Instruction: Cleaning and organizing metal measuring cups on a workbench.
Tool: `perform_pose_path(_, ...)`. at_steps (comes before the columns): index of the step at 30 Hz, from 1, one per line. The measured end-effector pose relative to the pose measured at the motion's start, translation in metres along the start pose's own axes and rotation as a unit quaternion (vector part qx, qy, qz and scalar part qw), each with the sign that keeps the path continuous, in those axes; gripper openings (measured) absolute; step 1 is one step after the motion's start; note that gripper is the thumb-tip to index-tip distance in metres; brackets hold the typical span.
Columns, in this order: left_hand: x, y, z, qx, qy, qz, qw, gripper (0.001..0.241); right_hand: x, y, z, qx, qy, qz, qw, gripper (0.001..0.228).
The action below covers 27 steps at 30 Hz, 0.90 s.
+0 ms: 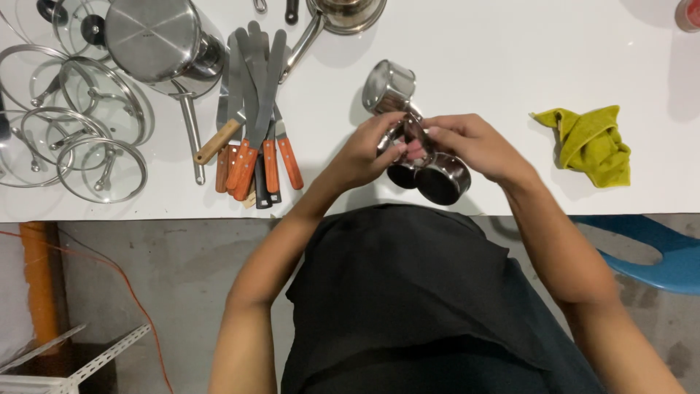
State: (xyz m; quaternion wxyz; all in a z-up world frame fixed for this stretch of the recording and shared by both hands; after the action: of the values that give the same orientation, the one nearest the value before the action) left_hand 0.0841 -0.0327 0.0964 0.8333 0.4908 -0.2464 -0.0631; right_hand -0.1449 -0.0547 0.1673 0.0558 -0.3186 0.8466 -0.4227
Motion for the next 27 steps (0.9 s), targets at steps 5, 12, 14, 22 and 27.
perform_pose_path(5,-0.023,-0.010,0.006,0.062,0.042,-0.221,0.972,0.036,-0.006,-0.033,-0.039,0.019,-0.058,0.108,0.992,0.053)
perform_pose_path(12,-0.050,-0.023,0.012,0.104,0.118,-0.512,0.845,0.024,-0.015,-0.061,-0.083,0.070,0.258,-0.188,0.945,0.049)
perform_pose_path(14,-0.051,-0.009,0.020,0.119,0.119,-0.538,0.826,0.027,-0.017,-0.070,-0.086,0.204,0.326,-0.316,0.867,0.049)
perform_pose_path(22,-0.032,0.017,0.038,0.085,0.056,-0.571,0.814,0.058,0.012,-0.045,-0.060,0.043,0.269,-0.465,0.842,0.023)
perform_pose_path(27,-0.016,0.020,0.046,0.146,-0.120,-0.253,0.949,0.048,0.052,-0.052,-0.046,0.022,0.086,-0.462,0.883,0.024)
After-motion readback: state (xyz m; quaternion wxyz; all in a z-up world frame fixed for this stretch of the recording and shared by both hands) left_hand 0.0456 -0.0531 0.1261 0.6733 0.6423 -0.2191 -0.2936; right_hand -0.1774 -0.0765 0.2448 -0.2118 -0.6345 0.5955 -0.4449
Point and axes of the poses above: each hand's wrist, its own z-axis towards the middle knuckle, its own x-axis out of the back of the hand, y = z × x, the point moved 1 cm from there along z, towards the middle knuckle, and after that the axes turned 10 degrees about -x, right-handed, at the moved point
